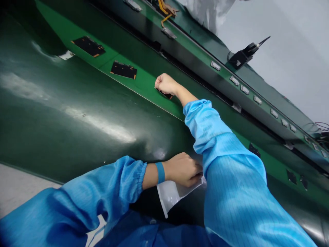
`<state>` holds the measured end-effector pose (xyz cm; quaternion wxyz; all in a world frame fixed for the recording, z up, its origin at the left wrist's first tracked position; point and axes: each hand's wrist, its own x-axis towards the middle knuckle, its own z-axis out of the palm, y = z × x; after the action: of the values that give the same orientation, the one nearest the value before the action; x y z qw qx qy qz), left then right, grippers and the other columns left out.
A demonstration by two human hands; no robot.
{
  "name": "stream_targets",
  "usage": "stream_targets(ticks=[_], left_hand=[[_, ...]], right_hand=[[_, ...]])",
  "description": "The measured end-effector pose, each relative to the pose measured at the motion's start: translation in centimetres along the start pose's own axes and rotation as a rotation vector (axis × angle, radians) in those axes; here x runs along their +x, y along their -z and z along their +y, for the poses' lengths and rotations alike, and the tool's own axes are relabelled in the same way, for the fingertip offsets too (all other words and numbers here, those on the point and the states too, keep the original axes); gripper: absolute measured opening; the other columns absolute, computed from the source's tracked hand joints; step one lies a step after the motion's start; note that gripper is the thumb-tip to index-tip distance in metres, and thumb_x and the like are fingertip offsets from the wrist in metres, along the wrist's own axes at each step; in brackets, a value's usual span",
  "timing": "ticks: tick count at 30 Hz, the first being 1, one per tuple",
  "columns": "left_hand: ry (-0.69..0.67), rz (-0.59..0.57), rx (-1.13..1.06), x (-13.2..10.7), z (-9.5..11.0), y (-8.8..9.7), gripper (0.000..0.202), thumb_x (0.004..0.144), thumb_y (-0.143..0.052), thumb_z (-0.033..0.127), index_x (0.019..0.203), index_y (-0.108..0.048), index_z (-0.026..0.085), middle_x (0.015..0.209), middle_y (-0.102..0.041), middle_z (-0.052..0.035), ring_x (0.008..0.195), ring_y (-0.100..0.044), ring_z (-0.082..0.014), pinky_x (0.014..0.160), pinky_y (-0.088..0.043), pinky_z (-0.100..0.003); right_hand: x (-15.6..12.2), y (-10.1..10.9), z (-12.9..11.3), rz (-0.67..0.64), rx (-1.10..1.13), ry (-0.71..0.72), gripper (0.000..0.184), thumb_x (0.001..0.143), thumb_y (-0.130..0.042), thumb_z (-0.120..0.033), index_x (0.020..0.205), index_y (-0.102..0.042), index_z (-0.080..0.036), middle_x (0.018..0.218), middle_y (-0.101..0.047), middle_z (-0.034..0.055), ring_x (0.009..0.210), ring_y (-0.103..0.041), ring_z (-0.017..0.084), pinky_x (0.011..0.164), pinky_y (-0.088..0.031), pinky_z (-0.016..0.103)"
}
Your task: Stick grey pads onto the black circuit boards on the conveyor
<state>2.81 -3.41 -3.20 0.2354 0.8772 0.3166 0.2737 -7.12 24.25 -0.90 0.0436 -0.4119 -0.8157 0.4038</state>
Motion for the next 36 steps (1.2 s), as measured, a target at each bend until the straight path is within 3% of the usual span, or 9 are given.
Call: stream_targets(ticks=[13, 23, 26, 30, 33, 36], left_hand=[[0.005, -0.017, -0.007, 0.0, 0.0, -0.2, 0.026, 0.099, -0.057, 0.035, 0.09, -0.076, 0.019, 0.094, -0.081, -0.0043, 0.079, -0.076, -0.0217, 0.055, -0.042, -0.035], [0.005, 0.022, -0.035, -0.2, -0.1, -0.5, 0.023, 0.097, -0.059, 0.032, 0.087, -0.074, 0.019, 0.092, -0.08, -0.0056, 0.075, -0.074, -0.0205, 0.053, -0.039, -0.033], [0.003, 0.018, -0.031, -0.3, -0.3, -0.2, 0.023, 0.098, -0.059, 0.031, 0.086, -0.074, 0.019, 0.094, -0.079, -0.0057, 0.076, -0.074, -0.0201, 0.055, -0.04, -0.033], [-0.005, 0.0, -0.008, -0.7, -0.9, 0.4, 0.023, 0.1, -0.056, 0.03, 0.088, -0.073, 0.019, 0.094, -0.078, -0.0054, 0.079, -0.074, -0.0196, 0.059, -0.042, -0.032], [-0.012, 0.012, 0.015, -0.8, -1.4, 0.6, 0.022, 0.099, -0.056, 0.028, 0.084, -0.069, 0.019, 0.087, -0.076, -0.004, 0.078, -0.072, -0.0189, 0.063, -0.042, -0.032], [0.006, 0.072, 0.042, -0.6, -2.1, 0.8, 0.029, 0.101, -0.051, 0.027, 0.075, -0.062, 0.019, 0.077, -0.071, -0.0031, 0.071, -0.068, -0.0176, 0.063, -0.039, -0.031]], right_hand=[[-0.7, 0.5, 2.6, 0.046, -0.014, -0.041, 0.02, 0.077, -0.071, -0.01, 0.069, -0.056, -0.02, 0.052, -0.051, -0.0006, 0.043, -0.042, 0.011, 0.035, -0.03, 0.021], [-2.6, 1.2, 3.2, 0.061, -0.098, -0.044, 0.02, 0.077, -0.067, -0.007, 0.068, -0.055, -0.02, 0.054, -0.054, 0.0011, 0.044, -0.046, 0.013, 0.039, -0.04, 0.026], [-3.3, 1.0, 2.7, 0.105, -0.241, -0.038, 0.02, 0.079, -0.066, -0.007, 0.068, -0.057, -0.02, 0.053, -0.052, 0.0017, 0.05, -0.052, 0.018, 0.05, -0.051, 0.033], [-3.3, 0.5, 1.8, 0.151, -0.551, -0.03, 0.035, 0.08, -0.073, -0.005, 0.063, -0.047, -0.022, 0.059, -0.044, 0.002, 0.074, -0.063, 0.024, 0.079, -0.061, 0.041], [-3.8, 1.1, 1.6, 0.184, -0.612, -0.091, 0.044, 0.085, -0.082, -0.022, 0.068, -0.041, -0.023, 0.069, -0.046, 0.0019, 0.084, -0.061, 0.023, 0.088, -0.06, 0.045], [-6.6, 2.1, 2.6, 0.294, -0.575, -0.127, 0.052, 0.091, -0.081, -0.046, 0.079, -0.036, -0.023, 0.08, -0.049, 0.0008, 0.086, -0.058, 0.02, 0.091, -0.056, 0.042]])
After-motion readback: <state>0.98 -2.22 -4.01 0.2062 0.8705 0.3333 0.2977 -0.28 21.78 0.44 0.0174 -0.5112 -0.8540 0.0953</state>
